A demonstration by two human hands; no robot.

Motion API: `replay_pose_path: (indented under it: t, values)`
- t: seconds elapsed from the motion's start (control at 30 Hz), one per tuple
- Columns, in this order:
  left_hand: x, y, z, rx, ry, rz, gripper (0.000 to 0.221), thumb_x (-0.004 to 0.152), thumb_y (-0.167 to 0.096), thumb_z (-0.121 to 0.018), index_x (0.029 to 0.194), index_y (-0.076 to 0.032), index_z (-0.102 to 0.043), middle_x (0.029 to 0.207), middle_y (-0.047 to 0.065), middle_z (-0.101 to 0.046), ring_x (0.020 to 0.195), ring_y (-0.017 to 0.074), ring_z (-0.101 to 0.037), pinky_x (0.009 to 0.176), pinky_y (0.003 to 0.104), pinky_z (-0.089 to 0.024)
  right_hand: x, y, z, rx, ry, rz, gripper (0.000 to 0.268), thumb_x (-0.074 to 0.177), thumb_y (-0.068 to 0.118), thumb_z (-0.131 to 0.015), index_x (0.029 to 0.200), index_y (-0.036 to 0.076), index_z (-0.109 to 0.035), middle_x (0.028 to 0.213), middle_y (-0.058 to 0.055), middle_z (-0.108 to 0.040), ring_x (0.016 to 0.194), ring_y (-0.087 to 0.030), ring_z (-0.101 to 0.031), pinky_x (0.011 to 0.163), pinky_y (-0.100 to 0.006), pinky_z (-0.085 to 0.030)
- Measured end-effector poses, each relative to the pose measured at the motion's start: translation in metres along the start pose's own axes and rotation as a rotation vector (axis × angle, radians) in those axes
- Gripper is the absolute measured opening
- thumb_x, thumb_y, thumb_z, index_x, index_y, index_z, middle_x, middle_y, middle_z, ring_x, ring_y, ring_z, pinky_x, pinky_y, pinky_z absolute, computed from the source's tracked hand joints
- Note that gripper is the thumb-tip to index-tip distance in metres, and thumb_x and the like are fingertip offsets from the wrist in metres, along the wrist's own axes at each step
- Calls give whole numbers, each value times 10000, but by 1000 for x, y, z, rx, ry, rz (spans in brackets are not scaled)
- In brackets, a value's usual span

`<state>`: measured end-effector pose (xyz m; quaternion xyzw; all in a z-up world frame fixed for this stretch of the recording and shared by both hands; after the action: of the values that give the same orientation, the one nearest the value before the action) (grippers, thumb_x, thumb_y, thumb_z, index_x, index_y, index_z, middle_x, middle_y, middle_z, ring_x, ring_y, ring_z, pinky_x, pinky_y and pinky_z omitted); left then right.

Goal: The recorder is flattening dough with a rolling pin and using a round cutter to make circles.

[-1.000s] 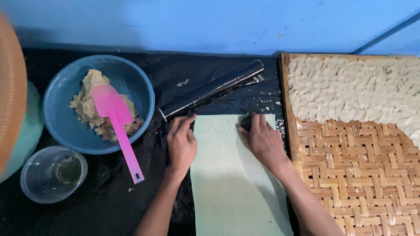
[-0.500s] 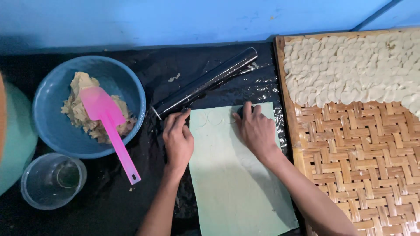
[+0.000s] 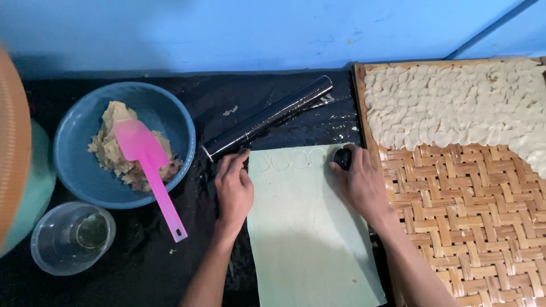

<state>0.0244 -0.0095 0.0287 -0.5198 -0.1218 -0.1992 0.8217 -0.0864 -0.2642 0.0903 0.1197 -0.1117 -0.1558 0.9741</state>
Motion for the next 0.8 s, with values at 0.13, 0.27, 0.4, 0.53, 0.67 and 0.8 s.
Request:
replay_pose_path:
  t: [0.13,0.27,0.4,0.53,0.67,0.8]
  values:
    - [1,1,0,8,-17,-2,439,840,150,-532,1210,-7,-709,1099,165,-663,1049,365,-655,906,437,-527,12,10,2,-4,20,9,577,971,417,-634,1331,-9,-484,1132,-276,-632,914,-482,-669,759,-551,-531]
    - [3,-1,1,-1,4,22,447,832,145,-533,1208,-16,-712,1084,164,-663,1036,361,-654,894,434,-528,22,3,-16,-180,177,-62,553,980,493,-540,1267,22,-506,1041,-225,-635,807,-429,-704,660,-545,-545]
    - [2,-3,0,4,-1,-13,459,829,151,-519,1218,-9,-704,1118,168,-671,1065,364,-650,918,441,-522,26,-2,-37,-372,230,-155,522,1067,550,-455,1144,38,-516,956,-197,-656,721,-377,-718,565,-499,-556]
    - [3,0,-3,24,11,1,445,837,149,-518,1202,-13,-714,1106,169,-669,1052,363,-648,919,445,-523,24,-10,-35,-407,129,-145,511,1054,531,-474,1173,35,-509,887,-208,-644,632,-363,-703,491,-473,-539]
    - [1,-1,-1,37,15,8,459,837,153,-504,1213,-6,-715,1091,176,-663,1042,360,-651,910,442,-528,23,-8,-33,-301,137,60,480,1034,510,-482,1112,37,-508,880,-210,-628,620,-372,-686,471,-476,-532]
    - [3,-2,-2,39,8,2,482,827,161,-489,1221,-5,-712,1079,171,-674,1038,355,-659,897,440,-527,26,-3,-33,-360,126,-60,497,1044,517,-466,1146,33,-500,901,-214,-626,607,-371,-692,470,-475,-538]
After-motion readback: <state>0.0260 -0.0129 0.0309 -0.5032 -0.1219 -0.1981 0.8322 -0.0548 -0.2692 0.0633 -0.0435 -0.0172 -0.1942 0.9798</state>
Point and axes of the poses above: each hand's wrist, its own x-axis towards the middle knuckle, its own z-axis out of the back of the hand, y = z × x, the point moved 3 cm from there along x, towards the middle knuckle
